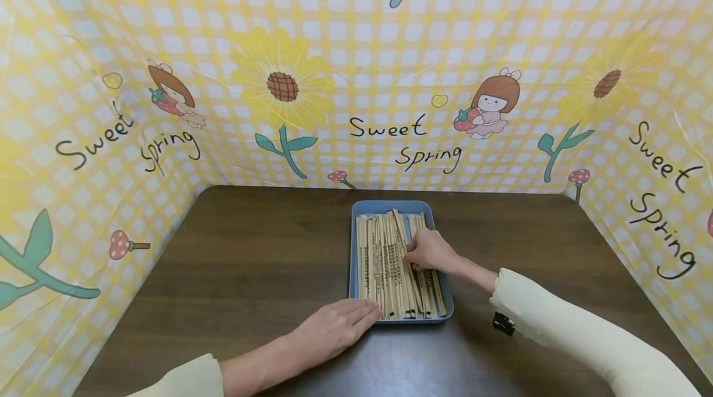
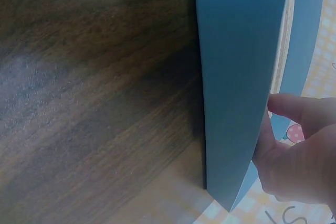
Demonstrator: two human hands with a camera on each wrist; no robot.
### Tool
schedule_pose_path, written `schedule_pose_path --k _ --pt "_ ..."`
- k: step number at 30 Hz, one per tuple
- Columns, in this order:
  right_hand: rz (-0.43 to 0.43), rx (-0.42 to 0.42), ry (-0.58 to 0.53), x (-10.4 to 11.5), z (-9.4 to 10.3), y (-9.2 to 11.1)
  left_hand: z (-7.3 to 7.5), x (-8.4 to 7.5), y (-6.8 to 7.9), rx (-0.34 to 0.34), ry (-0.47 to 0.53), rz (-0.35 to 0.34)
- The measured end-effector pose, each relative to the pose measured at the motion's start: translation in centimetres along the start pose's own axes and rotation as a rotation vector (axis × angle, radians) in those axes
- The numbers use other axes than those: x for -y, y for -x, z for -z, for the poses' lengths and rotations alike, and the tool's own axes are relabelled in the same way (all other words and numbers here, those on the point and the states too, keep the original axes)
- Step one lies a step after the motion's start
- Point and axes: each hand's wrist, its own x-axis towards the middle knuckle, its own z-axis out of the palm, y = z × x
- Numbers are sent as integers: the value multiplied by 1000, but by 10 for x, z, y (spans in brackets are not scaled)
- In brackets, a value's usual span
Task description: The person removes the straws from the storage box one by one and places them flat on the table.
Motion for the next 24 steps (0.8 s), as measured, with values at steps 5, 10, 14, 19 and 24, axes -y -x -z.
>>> schedule_pose_path --k 5,10,14,19,24 --pt "-81 1 -16 -2 -1 -3 1 0 -1 5 -3 2" --pt "-117 -10 -54 -3 0 -2 2 1 -3 11 4 3" --pt "-115 -9 -93 -5 4 1 2 1 -4 11 8 0" --pt "-147 -16 -172 -7 11 4 1 1 -3 14 4 -4" --pt "-142 -20 -186 -8 18 8 2 1 -3 18 0 -7"
